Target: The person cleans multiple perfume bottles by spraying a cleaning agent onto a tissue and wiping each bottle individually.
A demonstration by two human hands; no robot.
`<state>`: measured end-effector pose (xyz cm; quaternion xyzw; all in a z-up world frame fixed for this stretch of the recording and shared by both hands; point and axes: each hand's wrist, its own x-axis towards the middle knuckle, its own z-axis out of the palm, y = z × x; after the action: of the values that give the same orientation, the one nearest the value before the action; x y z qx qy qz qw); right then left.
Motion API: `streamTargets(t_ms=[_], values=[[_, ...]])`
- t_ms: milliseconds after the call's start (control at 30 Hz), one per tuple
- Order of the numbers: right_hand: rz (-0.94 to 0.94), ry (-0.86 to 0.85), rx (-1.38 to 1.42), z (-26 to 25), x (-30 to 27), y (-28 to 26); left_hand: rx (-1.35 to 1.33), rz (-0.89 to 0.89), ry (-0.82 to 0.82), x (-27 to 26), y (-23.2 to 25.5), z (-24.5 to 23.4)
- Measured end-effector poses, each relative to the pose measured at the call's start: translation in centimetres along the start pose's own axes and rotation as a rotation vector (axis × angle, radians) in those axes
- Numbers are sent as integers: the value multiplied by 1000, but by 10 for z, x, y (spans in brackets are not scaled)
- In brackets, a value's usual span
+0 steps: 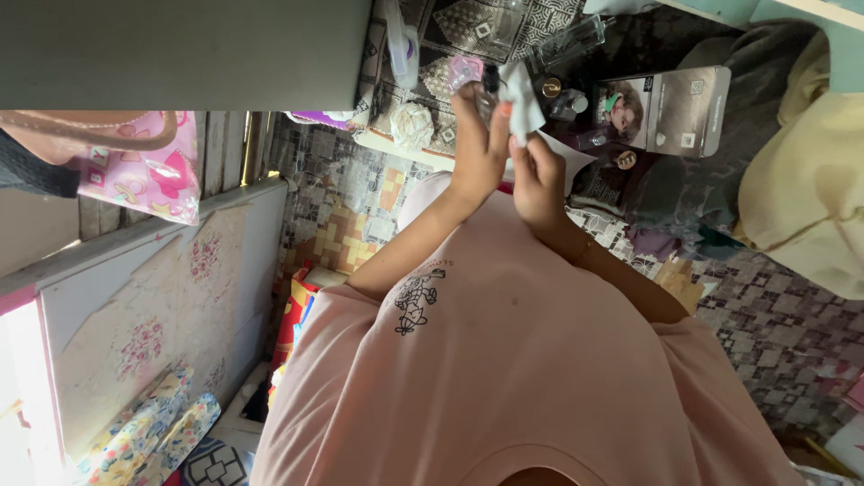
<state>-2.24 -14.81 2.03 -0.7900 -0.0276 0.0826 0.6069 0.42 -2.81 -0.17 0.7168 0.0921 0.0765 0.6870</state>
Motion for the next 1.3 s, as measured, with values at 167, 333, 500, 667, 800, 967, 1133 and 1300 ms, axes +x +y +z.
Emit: streamTargets(t_ms=[167, 333, 500, 667, 800, 967, 1133, 1300], values=[[-19, -22, 40, -2, 10, 16, 90, 6, 4, -3, -13, -3], [254, -32, 730, 2, 32, 36, 454, 231, 15, -10, -7, -5], [229, -28, 536, -11, 38, 45, 588, 301, -34, 1, -1, -14], [107, 95, 193, -20, 38, 25, 335, 160, -140, 4, -8, -8], [-280, 309, 20, -7, 39, -4, -458, -282, -55, 1, -23, 17], [-644, 305, -298, -7, 35, -13, -1115, -463, -131, -3, -38, 17], [3, 196, -213, -11, 44, -20, -998, -460, -219, 5, -36, 12], [-439, 139, -313, 1, 27, -21, -1222, -476, -186, 15, -34, 6]])
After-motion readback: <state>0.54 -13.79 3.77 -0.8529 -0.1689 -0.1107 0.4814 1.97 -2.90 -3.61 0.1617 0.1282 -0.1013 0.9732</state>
